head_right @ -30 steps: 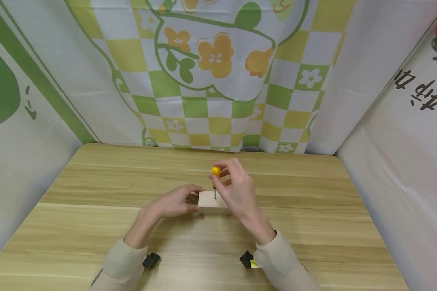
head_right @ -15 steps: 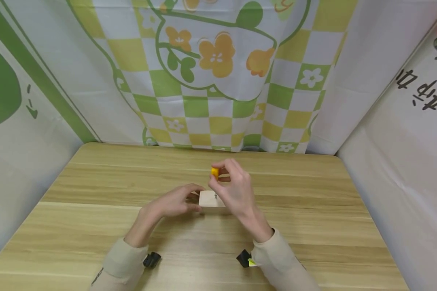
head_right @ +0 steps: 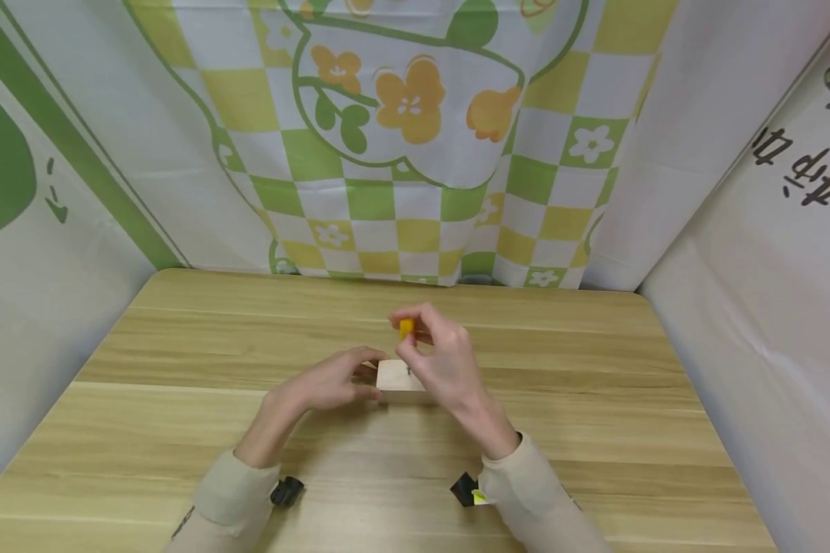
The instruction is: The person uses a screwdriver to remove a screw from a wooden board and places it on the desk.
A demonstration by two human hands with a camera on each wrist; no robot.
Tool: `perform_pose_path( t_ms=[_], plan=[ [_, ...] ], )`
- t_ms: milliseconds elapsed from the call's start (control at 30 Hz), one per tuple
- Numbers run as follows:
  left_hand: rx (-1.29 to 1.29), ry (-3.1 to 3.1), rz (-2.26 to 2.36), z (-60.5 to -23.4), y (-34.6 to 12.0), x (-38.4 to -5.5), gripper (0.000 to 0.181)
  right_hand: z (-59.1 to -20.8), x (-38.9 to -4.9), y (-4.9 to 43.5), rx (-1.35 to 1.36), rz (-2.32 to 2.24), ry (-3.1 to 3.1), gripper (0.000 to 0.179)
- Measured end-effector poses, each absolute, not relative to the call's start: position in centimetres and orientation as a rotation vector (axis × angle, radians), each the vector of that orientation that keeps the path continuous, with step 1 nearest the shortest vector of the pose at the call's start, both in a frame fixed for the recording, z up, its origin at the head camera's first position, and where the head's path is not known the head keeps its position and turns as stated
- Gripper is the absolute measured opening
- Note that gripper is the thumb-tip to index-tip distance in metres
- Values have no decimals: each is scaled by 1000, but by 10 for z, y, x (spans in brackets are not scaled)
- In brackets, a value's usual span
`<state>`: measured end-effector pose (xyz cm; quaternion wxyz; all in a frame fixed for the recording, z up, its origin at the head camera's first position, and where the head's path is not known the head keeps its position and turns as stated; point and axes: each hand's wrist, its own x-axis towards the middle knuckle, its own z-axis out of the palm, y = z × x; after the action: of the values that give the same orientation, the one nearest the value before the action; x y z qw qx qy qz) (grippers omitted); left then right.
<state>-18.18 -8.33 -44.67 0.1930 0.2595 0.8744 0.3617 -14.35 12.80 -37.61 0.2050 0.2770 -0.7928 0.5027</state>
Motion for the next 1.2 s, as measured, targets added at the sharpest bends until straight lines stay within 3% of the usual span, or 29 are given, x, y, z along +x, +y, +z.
perform_pose_path(
  t_ms=[400,1200],
  plan=[
    [772,2458,1002,-447,-82,-182,59,-378,-145,124,689,1162,-2154,27],
    [763,2478,986,-444,-83,-180,64,-373,-139,127,713,1366,-2211,28]
  ],
)
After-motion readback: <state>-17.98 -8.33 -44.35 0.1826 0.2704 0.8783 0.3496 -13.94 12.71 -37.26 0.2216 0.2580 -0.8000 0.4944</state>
